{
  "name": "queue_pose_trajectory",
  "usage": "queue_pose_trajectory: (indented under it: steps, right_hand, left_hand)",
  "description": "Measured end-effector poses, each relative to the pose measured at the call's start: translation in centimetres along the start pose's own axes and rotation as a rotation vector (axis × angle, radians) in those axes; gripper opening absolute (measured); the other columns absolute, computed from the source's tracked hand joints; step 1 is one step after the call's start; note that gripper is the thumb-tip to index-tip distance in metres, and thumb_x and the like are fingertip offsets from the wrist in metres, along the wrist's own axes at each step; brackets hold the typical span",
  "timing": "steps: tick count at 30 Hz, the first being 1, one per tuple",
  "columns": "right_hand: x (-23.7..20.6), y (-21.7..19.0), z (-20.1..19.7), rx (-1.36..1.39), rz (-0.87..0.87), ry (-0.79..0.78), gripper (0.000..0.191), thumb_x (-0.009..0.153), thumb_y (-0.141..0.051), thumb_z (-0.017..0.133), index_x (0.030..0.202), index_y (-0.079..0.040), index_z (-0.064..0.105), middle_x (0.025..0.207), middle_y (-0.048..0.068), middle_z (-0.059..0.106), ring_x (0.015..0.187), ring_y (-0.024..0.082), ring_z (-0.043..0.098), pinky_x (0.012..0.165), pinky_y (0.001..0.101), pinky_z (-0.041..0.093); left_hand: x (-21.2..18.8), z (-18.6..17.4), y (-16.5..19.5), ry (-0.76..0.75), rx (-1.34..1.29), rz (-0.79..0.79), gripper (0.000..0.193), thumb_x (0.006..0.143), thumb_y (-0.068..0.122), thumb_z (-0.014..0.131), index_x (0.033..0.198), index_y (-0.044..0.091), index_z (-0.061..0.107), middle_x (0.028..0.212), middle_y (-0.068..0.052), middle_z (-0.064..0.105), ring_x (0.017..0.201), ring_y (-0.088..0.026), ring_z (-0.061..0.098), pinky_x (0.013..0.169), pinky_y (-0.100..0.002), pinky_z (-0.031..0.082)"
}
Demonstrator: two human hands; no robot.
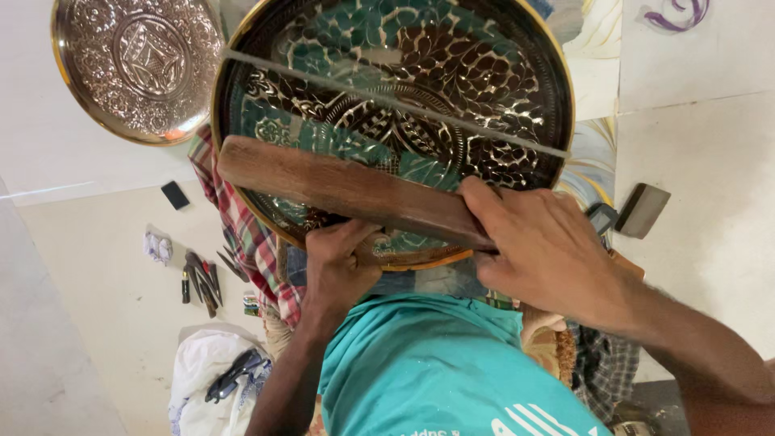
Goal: The person sits on the floor with an engraved brass plate on their lap and hammers a chisel-like punch with a wooden mallet to emboss the decorative pattern into the metal. They reposition the punch across different areas of the plate and occasionally rub or point at the surface between hammering.
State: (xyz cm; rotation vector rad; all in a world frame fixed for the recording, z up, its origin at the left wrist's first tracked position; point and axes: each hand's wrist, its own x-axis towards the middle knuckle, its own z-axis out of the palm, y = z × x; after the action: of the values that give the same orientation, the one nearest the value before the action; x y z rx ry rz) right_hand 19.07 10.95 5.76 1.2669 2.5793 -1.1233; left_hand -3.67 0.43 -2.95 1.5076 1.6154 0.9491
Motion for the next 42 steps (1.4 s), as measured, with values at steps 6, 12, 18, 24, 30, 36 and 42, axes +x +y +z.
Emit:
queue_pose_trajectory:
  steps: [6, 12, 18, 24, 30, 36, 42]
  right_hand:
    - [-0.1, 0.9, 0.9, 0.104, 0.071, 0.005, 0.052, 0.066, -0.016, 0.075, 0.108, -0.001, 0.049, 0.066, 0.019, 0.063, 0.064, 0.043, 0.064, 0.058, 0.0530, 0.048]
    - [-0.1, 0.7, 1.0, 0.223, 0.098, 0.038, 0.046, 0.073, -0.017, 0.072, 0.111, -0.003, 0.050, 0.067, 0.019, 0.065, 0.065, 0.041, 0.067, 0.058, 0.0510, 0.050]
    - [0.1, 0.5, 0.9, 0.260, 0.083, 0.151, 0.046, 0.074, -0.017, 0.073, 0.111, -0.002, 0.050, 0.064, 0.022, 0.059, 0.062, 0.043, 0.063, 0.056, 0.0509, 0.047]
    - [0.2, 0.8, 0.9, 0.259, 0.199, -0.010, 0.045, 0.073, -0.020, 0.072, 0.108, -0.004, 0.050, 0.062, 0.021, 0.062, 0.063, 0.042, 0.065, 0.059, 0.0529, 0.048]
    - [-0.1, 0.1, 1.9, 0.219, -0.009, 0.094, 0.060, 0.062, -0.014, 0.072, 0.117, 0.001, 0.053, 0.064, 0.019, 0.062, 0.060, 0.039, 0.066, 0.055, 0.0514, 0.047]
    - [-0.7, -1.0, 2.8, 0.397, 0.340, 0.051, 0.040, 0.070, -0.015, 0.072, 0.108, -0.008, 0.061, 0.063, 0.017, 0.066, 0.059, 0.037, 0.069, 0.055, 0.0474, 0.050]
    - [-0.3, -0.7, 2.4, 0.257, 0.177, 0.111, 0.052, 0.067, -0.015, 0.076, 0.115, -0.005, 0.059, 0.064, 0.017, 0.065, 0.062, 0.039, 0.067, 0.058, 0.0476, 0.050]
  left_hand:
    - [0.1, 0.0, 0.1, 0.010, -0.062, 0.030, 0.045, 0.078, -0.021, 0.050, 0.113, -0.002, 0.070, 0.101, -0.014, 0.079, 0.091, -0.022, 0.081, 0.075, -0.028, 0.063]
    - [0.1, -0.2, 0.2, 0.007, -0.049, 0.038, 0.046, 0.075, -0.020, 0.049, 0.112, -0.002, 0.070, 0.100, -0.015, 0.078, 0.091, -0.023, 0.080, 0.077, -0.029, 0.063]
    - [0.0, -0.1, -0.1, 0.013, 0.021, 0.019, 0.046, 0.077, -0.019, 0.051, 0.112, 0.001, 0.074, 0.095, -0.014, 0.078, 0.081, -0.021, 0.079, 0.070, -0.029, 0.060]
    - [-0.2, -0.1, -0.3, 0.013, -0.031, 0.031, 0.043, 0.076, -0.017, 0.056, 0.112, 0.000, 0.072, 0.100, -0.013, 0.078, 0.078, -0.022, 0.075, 0.070, -0.028, 0.058]
    - [0.1, -0.6, 0.1, 0.038, -0.101, 0.042, 0.021, 0.087, -0.010, 0.064, 0.102, 0.004, 0.071, 0.091, -0.007, 0.077, 0.077, -0.014, 0.077, 0.074, -0.026, 0.058]
    - [0.0, -1.4, 0.4, -0.010, -0.163, 0.050, 0.025, 0.083, -0.007, 0.072, 0.108, -0.001, 0.068, 0.092, -0.011, 0.077, 0.082, -0.019, 0.077, 0.075, -0.026, 0.059]
    - [-0.2, -0.3, -0.5, 0.032, -0.004, 0.031, 0.026, 0.084, -0.012, 0.064, 0.106, -0.001, 0.072, 0.099, -0.015, 0.077, 0.088, -0.023, 0.079, 0.078, -0.029, 0.063]
